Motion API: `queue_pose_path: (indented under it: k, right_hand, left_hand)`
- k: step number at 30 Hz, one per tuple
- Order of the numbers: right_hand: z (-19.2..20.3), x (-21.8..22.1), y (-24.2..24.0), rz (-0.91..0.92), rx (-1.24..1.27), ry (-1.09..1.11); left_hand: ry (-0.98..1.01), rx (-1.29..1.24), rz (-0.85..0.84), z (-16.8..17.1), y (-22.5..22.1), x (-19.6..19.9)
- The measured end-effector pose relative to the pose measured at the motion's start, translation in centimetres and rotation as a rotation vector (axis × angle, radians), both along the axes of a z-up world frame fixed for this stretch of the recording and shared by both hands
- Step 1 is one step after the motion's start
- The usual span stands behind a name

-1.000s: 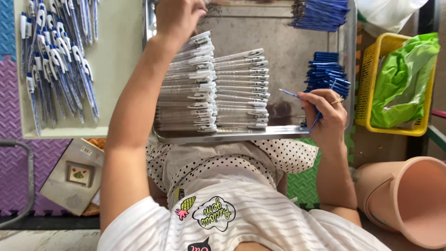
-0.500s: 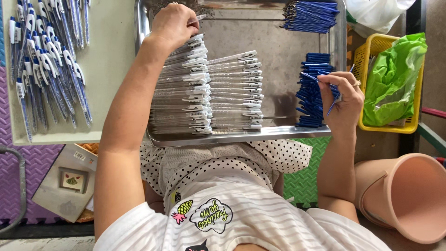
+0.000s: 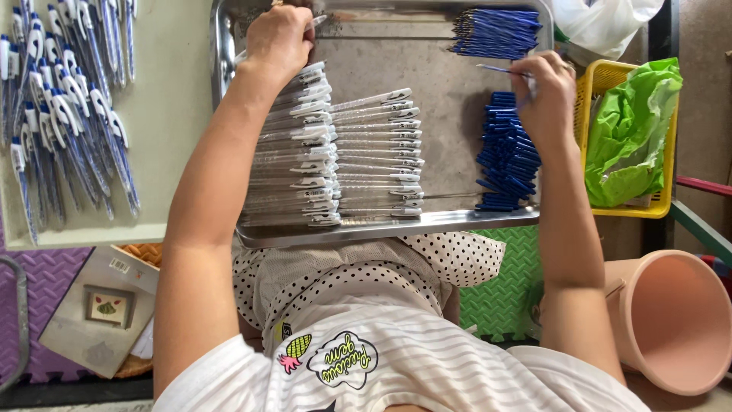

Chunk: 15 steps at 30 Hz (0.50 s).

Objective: The person assembles ballpoint pens by hand, inserting blue ink cartridges into white pen barrels and placing the completed pens onto a tray.

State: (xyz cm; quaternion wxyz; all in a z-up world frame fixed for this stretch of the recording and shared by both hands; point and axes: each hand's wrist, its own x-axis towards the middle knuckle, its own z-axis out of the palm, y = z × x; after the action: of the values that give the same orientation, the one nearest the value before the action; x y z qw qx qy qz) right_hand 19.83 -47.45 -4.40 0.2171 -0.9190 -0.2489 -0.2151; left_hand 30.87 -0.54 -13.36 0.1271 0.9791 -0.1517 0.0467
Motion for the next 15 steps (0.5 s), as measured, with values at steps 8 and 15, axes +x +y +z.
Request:
queue_pose_path:
  k: [8, 15]
  right_hand:
    - [-4.4, 5.3, -1.2, -0.107, -0.273, 0.119]
    - [-5.4, 6.7, -1.3, -0.082, -0.184, 0.147]
  left_hand:
    - [0.118, -0.896, -0.085, 12.8, -0.1, -8.2]
    - [0.401, -1.378, -0.011, 18.7, -0.4, -17.8]
